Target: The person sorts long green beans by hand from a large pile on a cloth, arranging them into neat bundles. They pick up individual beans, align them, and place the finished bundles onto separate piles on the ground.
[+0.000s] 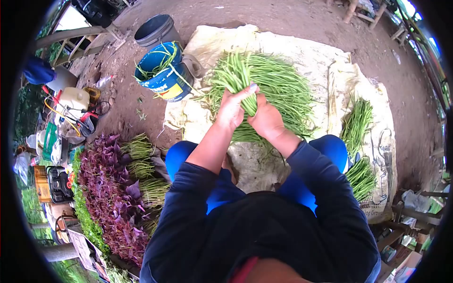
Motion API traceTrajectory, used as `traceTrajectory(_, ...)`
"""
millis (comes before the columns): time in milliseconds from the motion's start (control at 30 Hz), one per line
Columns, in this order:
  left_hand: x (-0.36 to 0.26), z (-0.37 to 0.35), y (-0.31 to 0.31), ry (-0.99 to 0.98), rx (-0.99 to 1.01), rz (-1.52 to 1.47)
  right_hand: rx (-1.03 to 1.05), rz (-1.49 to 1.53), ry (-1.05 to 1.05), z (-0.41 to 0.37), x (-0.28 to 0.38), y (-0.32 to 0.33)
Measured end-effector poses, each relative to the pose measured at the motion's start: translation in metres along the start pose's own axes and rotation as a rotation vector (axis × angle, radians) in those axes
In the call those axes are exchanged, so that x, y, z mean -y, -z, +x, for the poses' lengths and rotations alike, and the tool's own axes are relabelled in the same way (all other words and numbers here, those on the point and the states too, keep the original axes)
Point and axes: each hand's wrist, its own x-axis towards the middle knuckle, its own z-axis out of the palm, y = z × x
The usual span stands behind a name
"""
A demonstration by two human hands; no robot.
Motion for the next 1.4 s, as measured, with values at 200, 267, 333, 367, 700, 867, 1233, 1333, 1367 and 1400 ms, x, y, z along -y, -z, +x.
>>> traceTrajectory(200,0.001,0.003,-0.007,-0.219,-0.223,-0.056,-0.023,-0.316,0.123,-0.002,-0.008,-0.006)
traceTrajectory(267,-0.006,-0.001,-0.011,-0.216,-0.293,-0.006,-0.055,-0.364,0.181,-0.001,-0.004,-0.007)
traceTrajectory(333,-0.011,0.001,0.002,-0.096,-0.264,-0.113,0.006,-0.219,0.173,-0.005,0.001,-0.002)
traceTrajectory(367,-0.013,0.001,0.007,-0.055,-0.253,-0.14,0.06,-0.082,0.17,-0.006,0.005,0.001)
traceTrajectory(700,-0.014,0.001,0.021,-0.032,-0.114,-0.163,0.036,0.749,-0.016,0.007,-0.016,-0.016)
traceTrajectory(867,-0.012,0.004,0.025,-0.023,-0.041,-0.185,0.052,1.109,-0.1,0.013,-0.018,-0.012)
traceTrajectory(1233,-0.007,-0.001,0.013,-0.019,0.031,-0.157,0.014,1.233,0.101,0.023,-0.02,0.008)
traceTrajectory(1333,-0.006,-0.01,-0.005,-0.069,0.033,-0.146,0.008,1.284,-0.133,0.024,-0.014,0.023)
traceTrajectory(1367,-0.003,-0.01,-0.006,-0.068,0.034,-0.146,0.0,1.319,-0.151,0.026,-0.014,0.023)
traceTrajectory(1400,-0.001,-0.01,-0.006,-0.119,0.034,-0.032,-0.003,1.32,-0.153,0.026,-0.015,0.023)
